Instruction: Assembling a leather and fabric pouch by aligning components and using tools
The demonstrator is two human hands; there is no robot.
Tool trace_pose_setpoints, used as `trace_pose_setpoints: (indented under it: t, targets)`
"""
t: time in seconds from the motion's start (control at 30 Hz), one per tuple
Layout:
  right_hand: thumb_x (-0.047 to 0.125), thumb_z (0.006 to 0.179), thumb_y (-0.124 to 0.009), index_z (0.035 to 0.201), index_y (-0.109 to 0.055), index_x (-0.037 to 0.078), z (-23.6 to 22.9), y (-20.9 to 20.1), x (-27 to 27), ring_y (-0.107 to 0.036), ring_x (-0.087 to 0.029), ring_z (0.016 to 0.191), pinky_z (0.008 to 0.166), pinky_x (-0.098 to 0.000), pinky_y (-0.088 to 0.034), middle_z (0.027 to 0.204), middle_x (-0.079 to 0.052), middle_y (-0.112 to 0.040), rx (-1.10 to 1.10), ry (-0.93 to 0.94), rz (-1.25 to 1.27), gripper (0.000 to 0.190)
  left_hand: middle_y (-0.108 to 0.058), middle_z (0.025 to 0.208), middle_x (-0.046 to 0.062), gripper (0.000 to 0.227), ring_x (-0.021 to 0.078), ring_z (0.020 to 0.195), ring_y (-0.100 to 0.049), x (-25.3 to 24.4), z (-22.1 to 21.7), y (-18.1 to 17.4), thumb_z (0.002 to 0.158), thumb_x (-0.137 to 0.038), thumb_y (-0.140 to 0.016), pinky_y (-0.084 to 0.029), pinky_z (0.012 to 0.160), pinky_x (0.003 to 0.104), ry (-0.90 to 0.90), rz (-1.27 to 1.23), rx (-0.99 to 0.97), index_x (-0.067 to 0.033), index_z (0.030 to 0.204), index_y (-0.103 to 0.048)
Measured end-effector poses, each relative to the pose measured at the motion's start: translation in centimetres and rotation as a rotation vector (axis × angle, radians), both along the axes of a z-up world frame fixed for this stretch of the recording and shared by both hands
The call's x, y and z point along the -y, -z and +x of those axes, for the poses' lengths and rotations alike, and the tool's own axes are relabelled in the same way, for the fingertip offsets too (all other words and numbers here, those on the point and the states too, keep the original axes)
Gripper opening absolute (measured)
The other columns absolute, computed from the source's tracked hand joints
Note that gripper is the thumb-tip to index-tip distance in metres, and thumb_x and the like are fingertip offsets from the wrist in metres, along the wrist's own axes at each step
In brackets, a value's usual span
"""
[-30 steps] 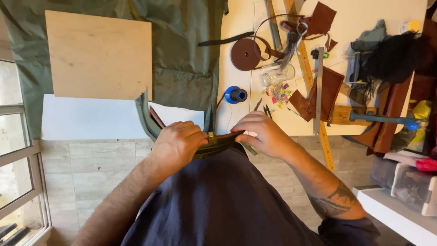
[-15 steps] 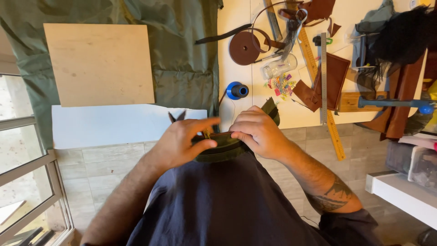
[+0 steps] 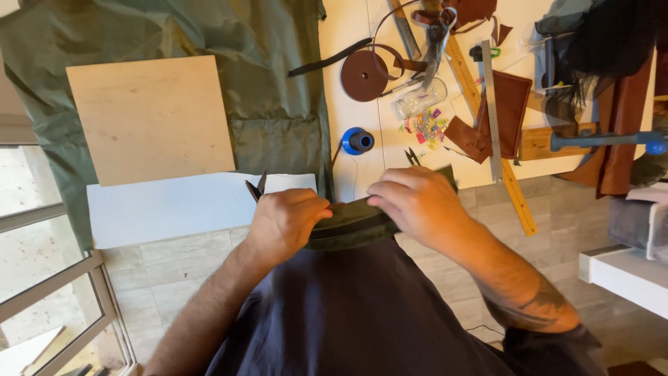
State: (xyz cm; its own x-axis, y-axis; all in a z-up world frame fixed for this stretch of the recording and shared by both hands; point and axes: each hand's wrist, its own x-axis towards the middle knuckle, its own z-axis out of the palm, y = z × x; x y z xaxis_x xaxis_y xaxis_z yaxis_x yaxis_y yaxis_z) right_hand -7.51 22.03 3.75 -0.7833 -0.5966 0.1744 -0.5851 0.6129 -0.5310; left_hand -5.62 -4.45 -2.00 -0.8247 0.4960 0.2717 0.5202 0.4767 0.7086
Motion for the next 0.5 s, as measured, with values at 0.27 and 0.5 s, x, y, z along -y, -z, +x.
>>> trace_pose_setpoints:
  t: [0.27, 0.5]
  targets:
    - [0.007, 0.092, -0.069, 0.094, -0.075, 0.004, 1.9, 0.3, -2.3, -0.073, -0.033, 0.075, 0.069, -0.0429, -0.059, 0.08, -0.011, -0.074, 0.39, 0.099, -0.139, 0.007, -0.066, 0.074, -0.001, 0.018, 0.019, 0.062, -0.067, 0.0, 0.0, -1.4, 0.101, -0.02, -0.067, -0.055, 0.056, 0.026, -0.085, 0.082, -0.145, -0.01, 0.089, -0.075]
    - [0.007, 0.092, -0.073, 0.093, -0.076, 0.005, 3.7, 2.3, -0.1, -0.073, -0.026, 0.072, 0.07, -0.0375, -0.06, 0.08, -0.008, -0.074, 0.384, 0.227, -0.473, 0.004, -0.073, 0.082, 0.013, 0.014, 0.0313, 0.068, -0.074, -0.2, 0.0, -2.2, 0.093, -0.008, -0.075, -0.061, 0.062, 0.035, -0.11, 0.335, -0.076, 0.0052, 0.094, -0.077]
